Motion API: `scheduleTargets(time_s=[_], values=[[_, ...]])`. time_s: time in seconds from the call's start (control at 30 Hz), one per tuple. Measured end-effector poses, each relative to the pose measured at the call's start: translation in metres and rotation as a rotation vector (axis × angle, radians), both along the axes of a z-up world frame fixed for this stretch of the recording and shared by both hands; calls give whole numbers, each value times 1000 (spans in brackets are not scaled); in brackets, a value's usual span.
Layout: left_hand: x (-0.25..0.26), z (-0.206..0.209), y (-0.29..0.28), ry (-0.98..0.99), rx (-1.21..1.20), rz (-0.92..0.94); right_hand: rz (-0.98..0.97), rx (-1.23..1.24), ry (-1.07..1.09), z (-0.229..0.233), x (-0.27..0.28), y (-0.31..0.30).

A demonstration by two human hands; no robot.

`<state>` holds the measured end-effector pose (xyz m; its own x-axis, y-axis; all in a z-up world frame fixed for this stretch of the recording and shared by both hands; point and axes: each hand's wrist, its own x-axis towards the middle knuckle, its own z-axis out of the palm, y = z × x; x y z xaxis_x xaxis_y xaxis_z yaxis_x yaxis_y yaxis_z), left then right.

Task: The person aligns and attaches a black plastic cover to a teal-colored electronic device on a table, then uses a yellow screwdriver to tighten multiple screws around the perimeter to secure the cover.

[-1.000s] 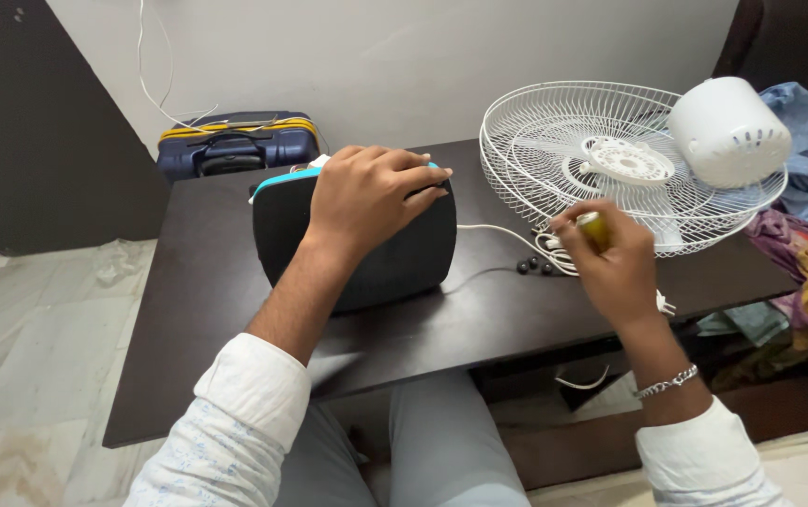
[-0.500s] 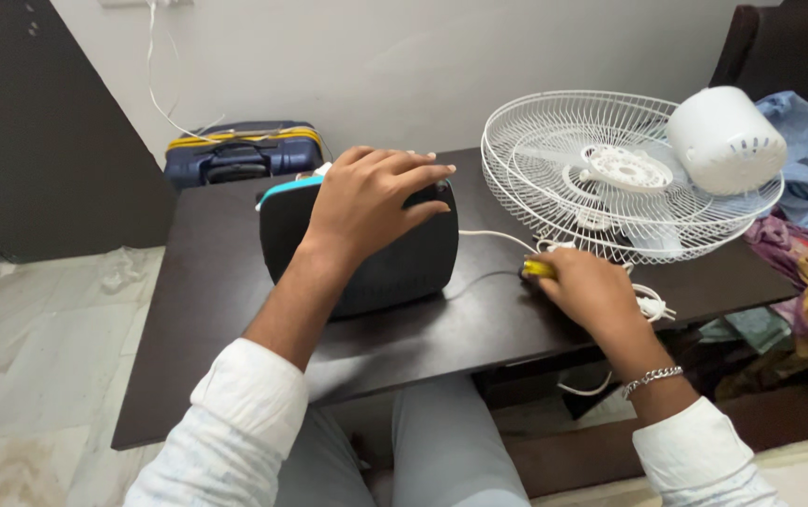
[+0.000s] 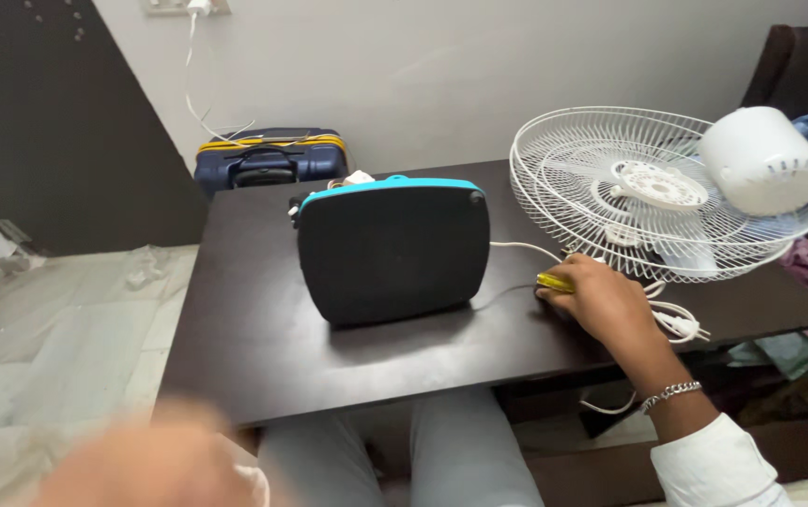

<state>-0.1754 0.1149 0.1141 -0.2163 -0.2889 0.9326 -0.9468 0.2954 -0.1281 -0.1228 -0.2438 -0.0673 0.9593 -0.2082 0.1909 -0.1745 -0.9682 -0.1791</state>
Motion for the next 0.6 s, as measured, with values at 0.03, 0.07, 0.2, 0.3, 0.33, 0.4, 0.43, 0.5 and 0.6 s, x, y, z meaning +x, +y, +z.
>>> scheduleTargets(time_s=[0.03, 0.07, 0.2, 0.3, 0.33, 0.4, 0.43, 0.5, 0.6], values=[[0, 0, 0, 1, -13, -1, -9, -4, -5, 1, 1, 3], [1, 0, 1, 2, -19, -7, -19, -7, -9, 1, 1, 7], [-2, -7, 9, 26, -43, 13, 0, 3, -67, 2, 3, 23], [-13, -10, 21, 36, -59, 41, 44, 51, -111, 7, 6, 36], [-15, -10, 24, 40, -63, 48, 51, 78, -116, 9, 7, 40], [-17, -11, 28, 42, -71, 57, 61, 134, -124, 13, 7, 50], [-17, -12, 29, 46, -74, 60, 59, 156, -109, 14, 5, 56], [-15, -14, 31, 48, -85, 65, 53, 198, -83, 18, 3, 65], [-8, -20, 33, 58, -100, 76, 176, 265, -141, 21, -1, 77]])
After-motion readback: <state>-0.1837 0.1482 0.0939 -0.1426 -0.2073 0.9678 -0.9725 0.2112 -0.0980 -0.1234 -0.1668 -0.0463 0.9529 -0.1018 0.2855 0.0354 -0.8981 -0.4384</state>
